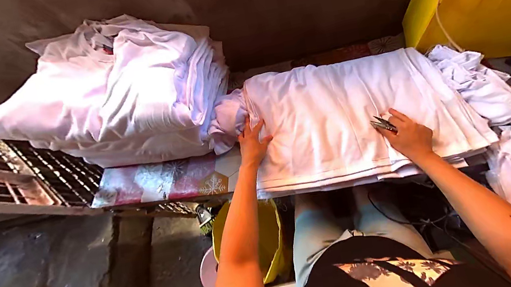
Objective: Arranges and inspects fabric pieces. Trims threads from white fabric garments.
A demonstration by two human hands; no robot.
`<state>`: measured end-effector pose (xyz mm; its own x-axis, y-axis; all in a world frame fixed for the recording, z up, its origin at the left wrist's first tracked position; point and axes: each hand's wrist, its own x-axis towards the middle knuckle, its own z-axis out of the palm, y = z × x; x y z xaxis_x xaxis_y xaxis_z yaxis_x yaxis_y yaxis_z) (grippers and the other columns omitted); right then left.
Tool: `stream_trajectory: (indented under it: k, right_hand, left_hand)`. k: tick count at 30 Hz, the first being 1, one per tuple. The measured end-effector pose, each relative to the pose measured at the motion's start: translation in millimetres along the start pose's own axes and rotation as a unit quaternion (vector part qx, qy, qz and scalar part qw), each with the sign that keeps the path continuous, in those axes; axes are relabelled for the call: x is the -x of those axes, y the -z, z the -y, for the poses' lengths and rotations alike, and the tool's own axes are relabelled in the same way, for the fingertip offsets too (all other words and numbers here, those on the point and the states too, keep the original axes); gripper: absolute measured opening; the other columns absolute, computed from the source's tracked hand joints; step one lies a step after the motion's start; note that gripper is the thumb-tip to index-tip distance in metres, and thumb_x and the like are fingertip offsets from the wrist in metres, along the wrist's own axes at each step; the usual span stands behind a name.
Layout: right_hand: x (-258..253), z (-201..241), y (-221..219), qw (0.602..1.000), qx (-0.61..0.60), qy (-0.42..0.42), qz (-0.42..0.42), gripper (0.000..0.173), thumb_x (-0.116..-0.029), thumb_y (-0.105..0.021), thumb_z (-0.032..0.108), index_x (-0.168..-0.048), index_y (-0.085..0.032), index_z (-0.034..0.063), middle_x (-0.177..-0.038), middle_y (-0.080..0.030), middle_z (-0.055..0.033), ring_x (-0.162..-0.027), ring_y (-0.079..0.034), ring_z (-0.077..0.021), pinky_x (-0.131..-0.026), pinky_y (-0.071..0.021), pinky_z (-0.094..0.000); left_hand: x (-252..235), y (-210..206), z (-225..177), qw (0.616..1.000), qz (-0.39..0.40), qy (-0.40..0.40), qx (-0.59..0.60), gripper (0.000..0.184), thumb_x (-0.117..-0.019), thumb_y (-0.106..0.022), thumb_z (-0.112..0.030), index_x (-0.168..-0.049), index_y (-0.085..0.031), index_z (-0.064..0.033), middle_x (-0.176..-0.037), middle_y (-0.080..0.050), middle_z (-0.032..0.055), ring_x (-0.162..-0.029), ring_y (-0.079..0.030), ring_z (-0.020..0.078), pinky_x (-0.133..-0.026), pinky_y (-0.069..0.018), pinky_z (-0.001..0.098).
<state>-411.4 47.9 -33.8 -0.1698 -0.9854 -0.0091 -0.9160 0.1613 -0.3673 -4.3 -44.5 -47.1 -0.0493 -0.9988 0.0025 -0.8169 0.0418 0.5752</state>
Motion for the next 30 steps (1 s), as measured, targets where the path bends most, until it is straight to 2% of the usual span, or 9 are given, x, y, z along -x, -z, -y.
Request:
stream_trajectory:
  k: [5,9,11,14,17,22,26,28,30]
  right_hand:
    - [-4.0,-15.2,-8.1,0.999,-0.014,0.023,-0.021,0.043,-0.1024,-0.061,0.037,-0.132,-0.068,0.0076,-0.154,-0.052,-0.0132,-0.11,-0.067,-0.0485,-0.08,-0.0473,-0.0736]
    - [-8.0,-15.0,-3.2,0.998,-0.059,0.005,-0.003,0.041,-0.1045,-0.059,0.037,-0.123,-0.071,0.0027,-0.151,-0.054,-0.0162,-0.117,-0.063,-0.0486,-0.086,-0.0443,-0.0753]
    - [-3.7,3.2,4.2,0.99,-0.134,0.022,-0.041,0.04,-0.1062,-0.057,0.034,-0.112,-0.07,-0.0038,-0.137,-0.062,-0.0229,-0.116,-0.064,-0.0426,-0.095,-0.0477,-0.0654]
    - [16.0,55.5,7.4,0.965,-0.231,0.108,-0.061,0.028,-0.1018,-0.065,0.019,-0.113,-0.07,-0.0056,-0.118,-0.067,-0.0249,-0.097,-0.069,-0.0334,-0.085,-0.0579,-0.0499]
    - [36.7,104.9,-22.4,0.928,-0.302,0.215,0.024,0.024,-0.0903,-0.077,0.015,-0.105,-0.073,-0.0039,-0.107,-0.071,-0.0188,-0.088,-0.069,-0.0243,-0.079,-0.0592,-0.0415]
    - [47.8,149.9,-64.3,0.916,-0.273,0.225,0.19,0.037,-0.0909,-0.078,0.038,-0.095,-0.075,0.0015,-0.106,-0.071,-0.0112,-0.094,-0.068,-0.0246,-0.083,-0.054,-0.0502]
    - [48.1,159.5,-70.1,0.929,-0.217,0.21,0.215,0.046,-0.0881,-0.079,0.046,-0.098,-0.074,0.0018,-0.111,-0.07,-0.0121,-0.096,-0.068,-0.0279,-0.081,-0.0534,-0.0539]
    - [50.7,162.7,-69.7,0.934,-0.207,0.214,0.196,0.042,-0.0882,-0.08,0.04,-0.102,-0.073,0.001,-0.111,-0.069,-0.0139,-0.095,-0.068,-0.0305,-0.079,-0.0541,-0.0547]
    - [50.5,161.9,-68.5,0.936,-0.237,0.216,0.148,0.019,-0.0897,-0.073,0.015,-0.097,-0.073,-0.0027,-0.102,-0.07,-0.0172,-0.089,-0.069,-0.0333,-0.075,-0.0545,-0.0562]
  left_hand:
    - [103.4,-12.9,-1.1,0.987,0.002,-0.151,0.046,0.067,-0.0679,-0.092,-0.047,-0.122,-0.072,-0.0116,-0.147,-0.05,0.0234,-0.141,-0.039,0.0465,-0.113,-0.0355,0.0637]
    - [138.4,-19.7,18.7,0.981,0.008,-0.183,0.068,0.036,-0.0839,-0.083,-0.031,-0.108,-0.076,-0.0059,-0.126,-0.068,0.0155,-0.13,-0.056,0.0361,-0.112,-0.0412,0.0564]
    - [140.1,-18.6,21.9,0.976,0.0,-0.207,0.062,0.03,-0.0858,-0.081,-0.028,-0.106,-0.077,-0.0063,-0.126,-0.069,0.0157,-0.129,-0.058,0.0378,-0.109,-0.0444,0.0569]
    - [139.6,-18.3,21.5,0.973,0.016,-0.222,0.056,0.029,-0.0882,-0.079,-0.027,-0.11,-0.079,-0.008,-0.13,-0.068,0.0189,-0.131,-0.056,0.0444,-0.108,-0.0383,0.0698]
    - [136.6,-17.3,18.4,0.977,0.023,-0.203,0.06,0.024,-0.0922,-0.075,-0.027,-0.107,-0.081,-0.0085,-0.127,-0.069,0.0179,-0.13,-0.057,0.0428,-0.108,-0.0415,0.0651]
    - [135.8,-14.3,6.0,0.985,0.052,-0.154,0.052,0.023,-0.0947,-0.073,-0.027,-0.107,-0.081,-0.0095,-0.13,-0.068,0.0186,-0.132,-0.055,0.0437,-0.108,-0.037,0.0693]
    - [135.2,-24.2,4.7,0.984,-0.013,-0.164,0.061,0.018,-0.0975,-0.066,-0.016,-0.099,-0.081,-0.0051,-0.119,-0.072,0.0165,-0.125,-0.062,0.0403,-0.109,-0.0294,0.0754]
    - [138.3,-28.4,-4.5,0.971,-0.086,-0.207,0.078,0.017,-0.0964,-0.064,-0.011,-0.093,-0.079,-0.0028,-0.108,-0.075,0.0124,-0.115,-0.068,0.0309,-0.112,-0.0323,0.0697]
    - [142.4,-29.1,-19.4,0.959,-0.165,-0.224,0.056,0.014,-0.0952,-0.065,-0.01,-0.09,-0.076,-0.0043,-0.104,-0.076,0.0096,-0.115,-0.068,0.0272,-0.113,-0.0374,0.0609]
